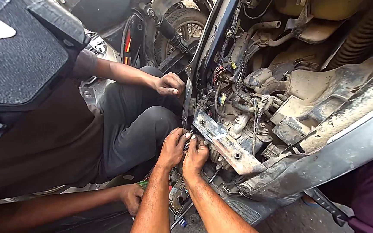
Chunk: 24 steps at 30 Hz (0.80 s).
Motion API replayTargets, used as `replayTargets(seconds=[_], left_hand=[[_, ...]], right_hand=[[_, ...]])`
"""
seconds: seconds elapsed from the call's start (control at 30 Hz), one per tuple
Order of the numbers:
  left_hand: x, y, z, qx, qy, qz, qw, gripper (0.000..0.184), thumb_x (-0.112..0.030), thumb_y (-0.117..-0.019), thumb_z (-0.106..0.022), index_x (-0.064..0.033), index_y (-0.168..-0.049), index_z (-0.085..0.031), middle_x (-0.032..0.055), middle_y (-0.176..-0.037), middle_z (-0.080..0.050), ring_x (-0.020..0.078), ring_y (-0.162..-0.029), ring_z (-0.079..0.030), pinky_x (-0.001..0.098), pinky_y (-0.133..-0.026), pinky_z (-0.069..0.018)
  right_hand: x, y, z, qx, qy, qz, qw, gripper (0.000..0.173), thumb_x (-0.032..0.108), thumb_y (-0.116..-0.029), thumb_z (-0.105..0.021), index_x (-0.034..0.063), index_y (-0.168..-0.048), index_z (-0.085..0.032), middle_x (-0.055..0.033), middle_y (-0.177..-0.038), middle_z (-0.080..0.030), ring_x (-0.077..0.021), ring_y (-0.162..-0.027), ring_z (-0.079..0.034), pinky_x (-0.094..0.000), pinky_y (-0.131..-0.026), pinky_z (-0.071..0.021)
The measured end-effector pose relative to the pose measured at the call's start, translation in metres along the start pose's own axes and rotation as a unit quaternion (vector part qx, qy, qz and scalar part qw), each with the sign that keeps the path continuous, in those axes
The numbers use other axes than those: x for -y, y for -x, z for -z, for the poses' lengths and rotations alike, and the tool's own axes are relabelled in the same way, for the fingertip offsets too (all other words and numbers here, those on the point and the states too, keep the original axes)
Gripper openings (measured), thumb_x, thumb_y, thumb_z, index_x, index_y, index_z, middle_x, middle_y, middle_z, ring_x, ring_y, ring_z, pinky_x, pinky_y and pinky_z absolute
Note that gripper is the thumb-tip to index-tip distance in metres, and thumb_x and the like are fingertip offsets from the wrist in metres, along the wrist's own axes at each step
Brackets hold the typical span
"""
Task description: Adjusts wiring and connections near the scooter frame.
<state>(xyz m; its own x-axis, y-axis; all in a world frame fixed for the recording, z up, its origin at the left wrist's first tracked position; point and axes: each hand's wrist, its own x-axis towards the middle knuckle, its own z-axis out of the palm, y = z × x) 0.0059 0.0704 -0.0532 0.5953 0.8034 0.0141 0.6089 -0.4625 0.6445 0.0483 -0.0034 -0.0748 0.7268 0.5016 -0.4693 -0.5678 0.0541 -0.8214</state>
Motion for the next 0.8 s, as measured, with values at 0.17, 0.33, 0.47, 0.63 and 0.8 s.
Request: replayTargets(seconds=[0.17,0.33,0.47,0.63,0.8], left_hand=[[0.001,0.000,-0.001,-0.028,-0.040,-0.022,0.999,0.016,-0.021,-0.1055,-0.058,-0.0121,-0.102,-0.072,-0.0001,-0.097,-0.069,0.0120,-0.088,-0.067,0.0393,-0.081,-0.0573],[-0.002,0.001,-0.001,-0.026,-0.041,-0.005,0.999,0.018,-0.023,-0.1062,-0.057,-0.0126,-0.101,-0.070,-0.0001,-0.095,-0.067,0.0122,-0.087,-0.065,0.0393,-0.080,-0.0562],[-0.001,0.002,-0.002,-0.035,-0.029,0.019,0.999,0.019,-0.024,-0.1066,-0.057,-0.0123,-0.101,-0.070,0.0003,-0.095,-0.068,0.0127,-0.085,-0.066,0.0399,-0.078,-0.0567],[-0.004,0.006,0.001,-0.008,0.044,0.056,0.997,0.021,-0.026,-0.1078,-0.054,-0.0140,-0.103,-0.071,-0.0003,-0.099,-0.068,0.0124,-0.087,-0.066,0.0379,-0.077,-0.0560],[-0.004,0.006,-0.001,0.001,0.096,0.064,0.993,0.021,-0.024,-0.1080,-0.053,-0.0138,-0.104,-0.071,-0.0002,-0.102,-0.068,0.0130,-0.089,-0.066,0.0369,-0.077,-0.0563]], right_hand=[[-0.010,-0.007,0.006,0.024,0.075,0.058,0.995,0.025,0.038,-0.1025,-0.064,0.0177,-0.114,-0.070,-0.0036,-0.079,-0.065,-0.0160,-0.055,-0.057,-0.0341,-0.048,-0.0495],[-0.008,-0.009,0.007,0.022,0.176,0.051,0.983,0.036,0.052,-0.1054,-0.050,0.0201,-0.107,-0.066,-0.0053,-0.070,-0.055,-0.0223,-0.056,-0.053,-0.0438,-0.048,-0.0446],[-0.007,-0.008,0.006,0.028,0.104,0.021,0.994,0.038,0.053,-0.1058,-0.046,0.0189,-0.104,-0.063,-0.0053,-0.080,-0.055,-0.0198,-0.067,-0.054,-0.0411,-0.055,-0.0451],[-0.018,-0.014,0.003,0.014,0.067,0.046,0.997,0.034,0.049,-0.1057,-0.051,0.0184,-0.106,-0.065,-0.0033,-0.082,-0.060,-0.0177,-0.071,-0.058,-0.0407,-0.060,-0.0481],[-0.024,-0.014,0.005,0.001,0.026,0.055,0.998,0.024,0.035,-0.1020,-0.065,0.0171,-0.117,-0.071,-0.0024,-0.083,-0.066,-0.0136,-0.064,-0.058,-0.0326,-0.057,-0.0501]])
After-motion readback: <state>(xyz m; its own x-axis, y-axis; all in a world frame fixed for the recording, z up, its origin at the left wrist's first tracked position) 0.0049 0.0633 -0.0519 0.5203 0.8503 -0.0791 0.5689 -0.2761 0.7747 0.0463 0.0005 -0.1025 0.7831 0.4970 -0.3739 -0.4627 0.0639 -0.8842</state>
